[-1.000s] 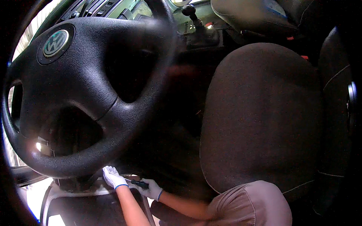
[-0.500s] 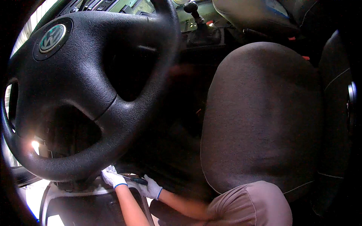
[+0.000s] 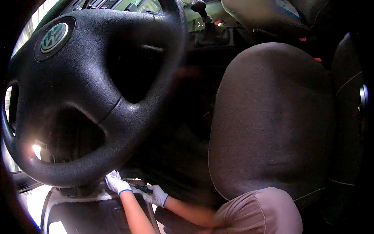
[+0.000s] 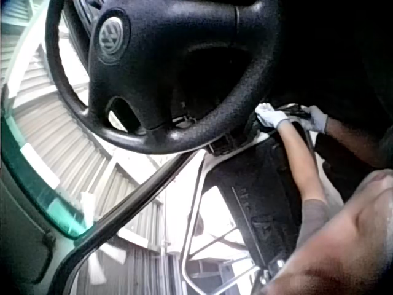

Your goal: The person disassembles the car dashboard by unscrewing fasteners around the steering column with a screwdriver, removing plastic trim panels by hand, and unscrewing the lower steering column cover.

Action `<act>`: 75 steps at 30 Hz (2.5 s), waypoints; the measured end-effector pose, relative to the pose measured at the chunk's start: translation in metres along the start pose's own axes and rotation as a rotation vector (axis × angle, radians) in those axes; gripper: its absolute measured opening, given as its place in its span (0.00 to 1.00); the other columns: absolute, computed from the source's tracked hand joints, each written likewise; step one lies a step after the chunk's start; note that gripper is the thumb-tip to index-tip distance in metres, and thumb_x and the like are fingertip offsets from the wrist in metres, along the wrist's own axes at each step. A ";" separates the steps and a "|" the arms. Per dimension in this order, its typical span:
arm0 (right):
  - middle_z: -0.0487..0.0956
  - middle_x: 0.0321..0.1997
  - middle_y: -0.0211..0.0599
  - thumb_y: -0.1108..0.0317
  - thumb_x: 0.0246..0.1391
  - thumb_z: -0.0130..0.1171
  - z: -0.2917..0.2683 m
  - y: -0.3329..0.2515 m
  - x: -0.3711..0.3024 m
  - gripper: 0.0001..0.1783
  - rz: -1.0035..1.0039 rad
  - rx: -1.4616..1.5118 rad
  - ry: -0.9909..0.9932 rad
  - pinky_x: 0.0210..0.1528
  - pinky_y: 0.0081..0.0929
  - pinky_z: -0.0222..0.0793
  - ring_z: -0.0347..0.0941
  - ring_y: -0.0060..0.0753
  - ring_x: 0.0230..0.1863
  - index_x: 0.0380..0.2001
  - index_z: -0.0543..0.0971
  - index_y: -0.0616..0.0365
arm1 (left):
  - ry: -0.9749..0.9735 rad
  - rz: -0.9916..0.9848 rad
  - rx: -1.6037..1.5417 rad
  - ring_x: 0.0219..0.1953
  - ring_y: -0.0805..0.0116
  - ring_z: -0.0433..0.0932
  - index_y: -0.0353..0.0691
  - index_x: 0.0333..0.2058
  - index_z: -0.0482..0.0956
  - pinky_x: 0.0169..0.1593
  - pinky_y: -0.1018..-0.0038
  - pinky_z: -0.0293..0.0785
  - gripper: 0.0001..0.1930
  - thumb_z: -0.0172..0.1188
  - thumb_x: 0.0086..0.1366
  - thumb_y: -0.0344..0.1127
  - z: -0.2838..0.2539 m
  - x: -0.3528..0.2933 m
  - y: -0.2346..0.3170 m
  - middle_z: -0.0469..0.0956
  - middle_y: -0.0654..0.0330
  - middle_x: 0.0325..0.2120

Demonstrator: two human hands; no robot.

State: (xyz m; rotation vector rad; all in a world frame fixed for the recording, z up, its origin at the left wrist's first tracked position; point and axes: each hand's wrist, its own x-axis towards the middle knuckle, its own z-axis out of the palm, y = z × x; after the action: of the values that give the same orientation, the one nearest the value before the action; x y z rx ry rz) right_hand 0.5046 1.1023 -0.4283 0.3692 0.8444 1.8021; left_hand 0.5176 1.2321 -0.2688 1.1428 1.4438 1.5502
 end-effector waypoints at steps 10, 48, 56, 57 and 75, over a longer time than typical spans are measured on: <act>0.81 0.40 0.50 0.52 0.72 0.45 0.004 -0.004 -0.005 0.21 0.038 -0.081 -0.069 0.35 0.34 0.85 0.82 0.46 0.39 0.48 0.73 0.61 | -0.067 -0.062 -0.086 0.53 0.66 0.77 0.39 0.59 0.74 0.58 0.67 0.74 0.26 0.55 0.72 0.52 -0.008 0.014 -0.003 0.78 0.60 0.55; 0.82 0.43 0.51 0.53 0.68 0.50 0.008 0.007 -0.004 0.21 -0.011 0.034 -0.015 0.46 0.35 0.82 0.82 0.46 0.41 0.44 0.75 0.64 | 0.024 -0.029 -0.111 0.55 0.59 0.76 0.31 0.55 0.74 0.63 0.64 0.71 0.24 0.59 0.71 0.46 0.007 -0.009 0.005 0.76 0.52 0.54; 0.84 0.42 0.46 0.50 0.67 0.50 0.000 0.009 -0.001 0.22 0.063 -0.054 -0.072 0.45 0.33 0.81 0.82 0.42 0.41 0.46 0.77 0.60 | 0.082 0.069 -0.043 0.52 0.54 0.78 0.33 0.57 0.74 0.59 0.60 0.75 0.25 0.62 0.70 0.45 -0.002 -0.002 0.000 0.78 0.48 0.52; 0.83 0.39 0.45 0.51 0.67 0.51 0.004 0.009 -0.001 0.21 0.052 -0.036 -0.036 0.40 0.32 0.81 0.81 0.40 0.36 0.45 0.76 0.59 | 0.086 0.092 -0.019 0.50 0.56 0.79 0.33 0.57 0.74 0.57 0.61 0.77 0.24 0.61 0.70 0.44 -0.001 -0.002 -0.002 0.79 0.49 0.51; 0.81 0.36 0.41 0.53 0.68 0.53 0.023 0.019 -0.004 0.15 -0.024 0.161 -0.033 0.29 0.29 0.80 0.79 0.33 0.31 0.38 0.76 0.53 | -0.034 0.058 -0.031 0.52 0.60 0.79 0.33 0.58 0.73 0.58 0.64 0.77 0.25 0.58 0.72 0.47 -0.003 0.004 0.003 0.76 0.53 0.56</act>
State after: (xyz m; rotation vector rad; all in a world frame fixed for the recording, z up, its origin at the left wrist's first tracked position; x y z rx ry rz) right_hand 0.5071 1.1037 -0.3983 0.4898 0.9696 1.7064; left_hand 0.5142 1.2342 -0.2654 1.1964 1.3707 1.5794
